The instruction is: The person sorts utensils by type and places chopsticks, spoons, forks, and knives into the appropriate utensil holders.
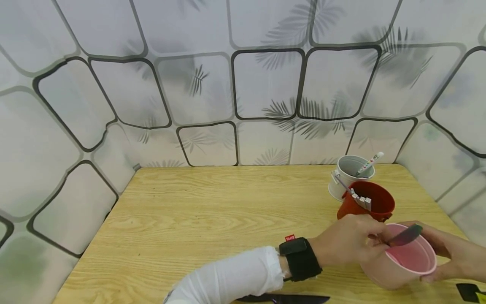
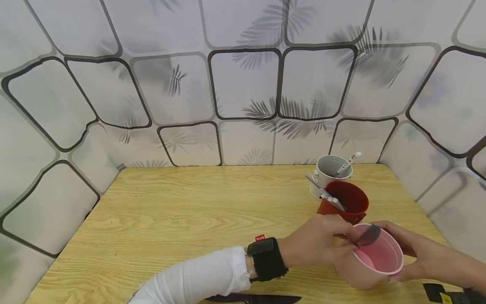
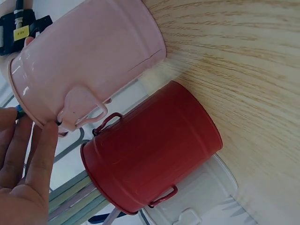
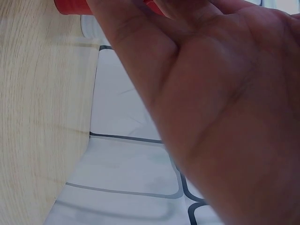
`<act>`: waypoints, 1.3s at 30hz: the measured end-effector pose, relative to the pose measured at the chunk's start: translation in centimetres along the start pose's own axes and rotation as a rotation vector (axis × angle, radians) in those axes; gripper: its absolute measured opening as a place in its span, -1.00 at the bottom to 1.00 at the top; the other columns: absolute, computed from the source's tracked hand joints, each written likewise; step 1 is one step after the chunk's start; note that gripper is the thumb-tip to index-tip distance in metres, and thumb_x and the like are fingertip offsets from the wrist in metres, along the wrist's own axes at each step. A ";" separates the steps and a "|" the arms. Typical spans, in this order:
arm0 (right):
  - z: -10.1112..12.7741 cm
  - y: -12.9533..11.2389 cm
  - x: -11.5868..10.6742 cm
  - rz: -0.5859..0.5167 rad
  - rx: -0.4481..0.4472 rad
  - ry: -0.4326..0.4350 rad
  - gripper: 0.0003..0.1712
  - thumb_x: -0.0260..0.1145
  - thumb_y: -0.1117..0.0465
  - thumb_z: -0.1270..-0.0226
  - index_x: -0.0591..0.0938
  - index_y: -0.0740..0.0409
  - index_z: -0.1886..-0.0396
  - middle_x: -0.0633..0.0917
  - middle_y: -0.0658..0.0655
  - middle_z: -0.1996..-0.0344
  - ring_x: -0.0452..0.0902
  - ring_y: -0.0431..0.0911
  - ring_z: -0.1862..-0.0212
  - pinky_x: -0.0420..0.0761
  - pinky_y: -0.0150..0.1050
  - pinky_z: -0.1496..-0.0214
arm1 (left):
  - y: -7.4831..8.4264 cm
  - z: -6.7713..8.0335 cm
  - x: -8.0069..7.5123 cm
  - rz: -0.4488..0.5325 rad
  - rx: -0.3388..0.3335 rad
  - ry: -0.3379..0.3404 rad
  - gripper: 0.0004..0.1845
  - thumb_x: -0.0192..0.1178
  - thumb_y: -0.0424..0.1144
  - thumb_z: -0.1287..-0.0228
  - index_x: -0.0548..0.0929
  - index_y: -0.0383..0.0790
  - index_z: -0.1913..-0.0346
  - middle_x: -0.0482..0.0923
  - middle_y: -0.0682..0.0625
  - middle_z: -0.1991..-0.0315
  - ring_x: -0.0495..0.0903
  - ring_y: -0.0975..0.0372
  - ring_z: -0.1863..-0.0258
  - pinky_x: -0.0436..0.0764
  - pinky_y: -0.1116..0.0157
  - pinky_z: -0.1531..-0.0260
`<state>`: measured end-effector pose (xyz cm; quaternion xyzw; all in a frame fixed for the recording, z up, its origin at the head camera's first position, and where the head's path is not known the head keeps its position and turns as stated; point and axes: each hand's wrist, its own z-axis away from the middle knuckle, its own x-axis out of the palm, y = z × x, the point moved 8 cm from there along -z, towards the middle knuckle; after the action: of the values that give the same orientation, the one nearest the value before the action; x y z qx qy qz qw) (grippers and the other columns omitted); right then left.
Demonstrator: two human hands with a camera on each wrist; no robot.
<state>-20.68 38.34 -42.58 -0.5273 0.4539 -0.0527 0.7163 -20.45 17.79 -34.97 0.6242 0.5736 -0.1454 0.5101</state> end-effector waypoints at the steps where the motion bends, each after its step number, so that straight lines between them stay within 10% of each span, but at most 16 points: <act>1: 0.0 -0.1 0.0 0.012 -0.010 0.008 0.24 0.47 0.62 -0.12 0.09 -0.16 -0.65 0.37 -0.46 -0.39 0.33 -0.54 -0.29 0.60 -0.46 0.09 | 0.1 0.0 0.2 -0.026 0.011 -0.012 -0.84 0.39 -0.23 -0.37 0.77 -0.08 0.03 0.62 0.23 0.21 0.44 0.57 0.19 0.33 0.81 0.08; 5: -0.3 -0.6 0.1 0.057 -0.057 0.041 0.18 0.51 0.64 -0.02 0.14 0.20 -0.60 0.40 -0.29 -0.44 0.38 -0.44 -0.31 0.62 -0.42 0.08 | 0.7 0.0 0.6 -0.122 0.046 -0.045 -0.85 0.38 -0.17 -0.38 0.79 0.00 0.04 0.62 0.28 0.22 0.43 0.58 0.16 0.29 0.82 0.07; 14: -0.4 -0.7 0.3 0.053 -0.052 0.039 0.15 0.49 0.61 -0.06 0.17 0.07 -0.59 0.42 -0.32 -0.40 0.42 -0.43 -0.26 0.65 -0.42 0.09 | 1.0 0.2 1.8 -0.158 -0.002 -0.196 -0.88 0.31 -0.12 -0.45 0.76 0.08 0.04 0.59 0.36 0.18 0.39 0.58 0.10 0.28 0.81 0.05; 21: -0.9 -1.2 0.5 -0.046 -0.161 -0.003 0.15 0.52 0.60 -0.05 0.18 0.05 -0.58 0.46 -0.20 -0.40 0.45 -0.33 -0.26 0.66 -0.39 0.04 | 1.8 1.8 -0.2 -0.148 0.066 -0.120 -0.90 0.30 -0.19 -0.45 0.76 0.00 0.06 0.63 0.28 0.16 0.45 0.55 0.08 0.25 0.80 -0.04; 39: -0.8 -1.8 0.2 0.056 -0.032 0.047 0.01 0.48 0.58 -0.10 0.25 0.16 -0.52 0.53 -0.14 -0.32 0.50 -0.32 -0.23 0.69 -0.37 0.06 | -2.6 9.8 -1.4 -0.194 -0.217 -0.427 -0.92 0.33 -0.22 -0.43 0.77 0.05 0.25 0.54 0.33 0.42 0.40 0.54 0.44 0.39 0.67 0.39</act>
<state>-20.42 36.89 -41.32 -0.5244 0.4860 -0.0379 0.6981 -19.19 8.64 -39.39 0.4632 0.5224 -0.2596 0.6672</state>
